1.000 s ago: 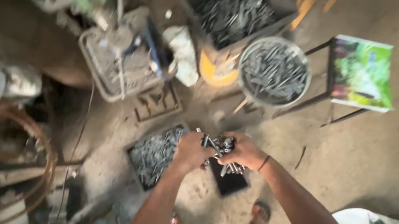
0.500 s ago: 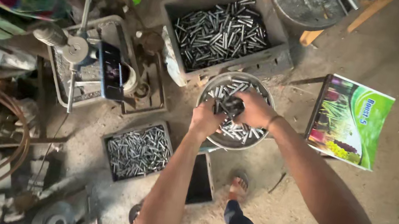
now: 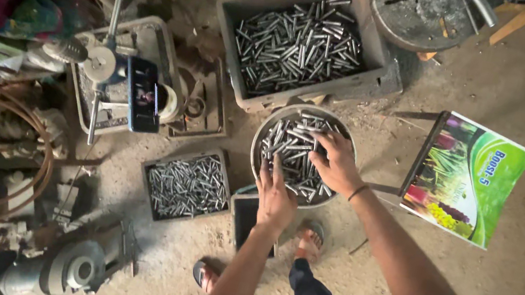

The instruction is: The person sorts small metal pins from a plastic bin into a metal bowl, then inspects each pin individually by hand, rubbing and turning them before placing them back into the bowl.

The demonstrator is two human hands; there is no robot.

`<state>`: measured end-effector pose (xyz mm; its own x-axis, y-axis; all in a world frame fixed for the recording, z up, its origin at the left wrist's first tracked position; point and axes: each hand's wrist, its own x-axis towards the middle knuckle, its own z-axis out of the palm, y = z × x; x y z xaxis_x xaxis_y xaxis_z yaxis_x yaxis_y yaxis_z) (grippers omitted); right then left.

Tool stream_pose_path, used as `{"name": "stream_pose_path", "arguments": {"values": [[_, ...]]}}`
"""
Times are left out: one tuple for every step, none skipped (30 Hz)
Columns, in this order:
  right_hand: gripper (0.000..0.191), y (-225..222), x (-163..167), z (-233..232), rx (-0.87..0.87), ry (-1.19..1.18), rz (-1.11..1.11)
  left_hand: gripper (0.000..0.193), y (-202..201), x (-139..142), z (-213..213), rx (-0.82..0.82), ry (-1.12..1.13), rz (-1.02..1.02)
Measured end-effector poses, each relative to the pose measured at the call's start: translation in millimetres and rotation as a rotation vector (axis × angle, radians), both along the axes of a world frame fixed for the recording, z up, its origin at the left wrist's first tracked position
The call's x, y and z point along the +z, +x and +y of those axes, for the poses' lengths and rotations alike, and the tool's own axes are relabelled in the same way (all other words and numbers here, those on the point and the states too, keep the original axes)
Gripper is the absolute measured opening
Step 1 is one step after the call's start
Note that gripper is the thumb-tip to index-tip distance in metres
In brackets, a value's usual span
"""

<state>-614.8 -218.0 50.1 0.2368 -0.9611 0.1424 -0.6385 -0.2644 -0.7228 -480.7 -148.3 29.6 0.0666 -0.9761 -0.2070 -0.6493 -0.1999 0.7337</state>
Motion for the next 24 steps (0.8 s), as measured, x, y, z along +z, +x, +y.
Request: {"name": "stream_pose_path", "arguments": {"values": [[0.046,3,-2,7,-0.043,-0.064,-0.036,0.087,-2,1,6,0.001,-0.036,0.016],[0.045,4,-5,12,-0.089,-0.133,-0.071,0.087,-3,1,11,-0.002,-0.078,0.033],[0.042,4,-7,16,-0.117,-0.124,-0.109,0.086,-3,2,15,-0.01,-0.117,0.001],[0.04,4,-9,21,-0.143,-0.114,-0.149,0.085,-2,3,20,-0.016,-0.156,-0.031],[0.037,3,-10,23,-0.17,-0.106,-0.189,0.083,-1,4,22,-0.023,-0.197,-0.064],[0.035,1,-11,24,-0.208,-0.081,-0.219,0.081,1,4,21,0.027,-0.219,-0.044],[0.033,-1,-12,26,-0.247,-0.051,-0.249,0.078,4,4,19,0.078,-0.236,-0.023],[0.031,-1,-13,29,-0.284,-0.019,-0.279,0.076,7,4,18,0.129,-0.252,-0.004],[0.033,-1,-14,32,-0.271,-0.036,-0.283,0.076,11,3,13,0.149,-0.276,0.075],[0.035,-1,-14,34,-0.257,-0.057,-0.287,0.078,14,1,5,0.169,-0.303,0.156],[0.037,-2,-14,39,-0.244,-0.076,-0.289,0.079,16,-1,1,0.188,-0.328,0.238],[0.041,-1,-14,44,-0.22,-0.049,-0.26,0.08,17,-2,-2,0.13,-0.325,0.176],[0.046,0,-14,49,-0.198,-0.027,-0.23,0.081,16,-1,-5,0.068,-0.325,0.116],[0.05,-1,-14,52,-0.179,-0.01,-0.2,0.081,13,-1,-6,0.003,-0.329,0.059],[0.054,-5,-13,56,-0.144,-0.008,-0.198,0.081,9,0,-5,-0.004,-0.311,0.063],[0.057,-8,-11,61,-0.107,-0.001,-0.199,0.081,4,-1,1,-0.009,-0.289,0.064],[0.061,-10,-9,65,-0.069,0.008,-0.203,0.081,-1,1,9,-0.014,-0.264,0.061],[0.062,-11,-8,68,-0.116,0.02,-0.361,0.078,-7,3,16,0.024,-0.281,0.066],[0.064,-11,-7,68,-0.16,0.026,-0.519,0.075,-14,6,23,0.061,-0.304,0.071],[0.067,-12,-5,68,-0.201,0.035,-0.675,0.072,-22,9,28,0.103,-0.324,0.079],[0.066,-12,-5,67,-0.242,0.003,-0.714,0.063,-30,10,31,0.095,-0.359,0.027],[0.066,-10,-5,66,-0.288,-0.028,-0.753,0.055,-37,11,34,0.083,-0.392,-0.025],[0.065,-9,-6,65,-0.334,-0.061,-0.792,0.046,-44,12,35,0.071,-0.425,-0.077],[0.064,-11,-6,66,-0.33,-0.045,-0.809,0.043,-50,11,33,0.101,-0.444,-0.109]]}}
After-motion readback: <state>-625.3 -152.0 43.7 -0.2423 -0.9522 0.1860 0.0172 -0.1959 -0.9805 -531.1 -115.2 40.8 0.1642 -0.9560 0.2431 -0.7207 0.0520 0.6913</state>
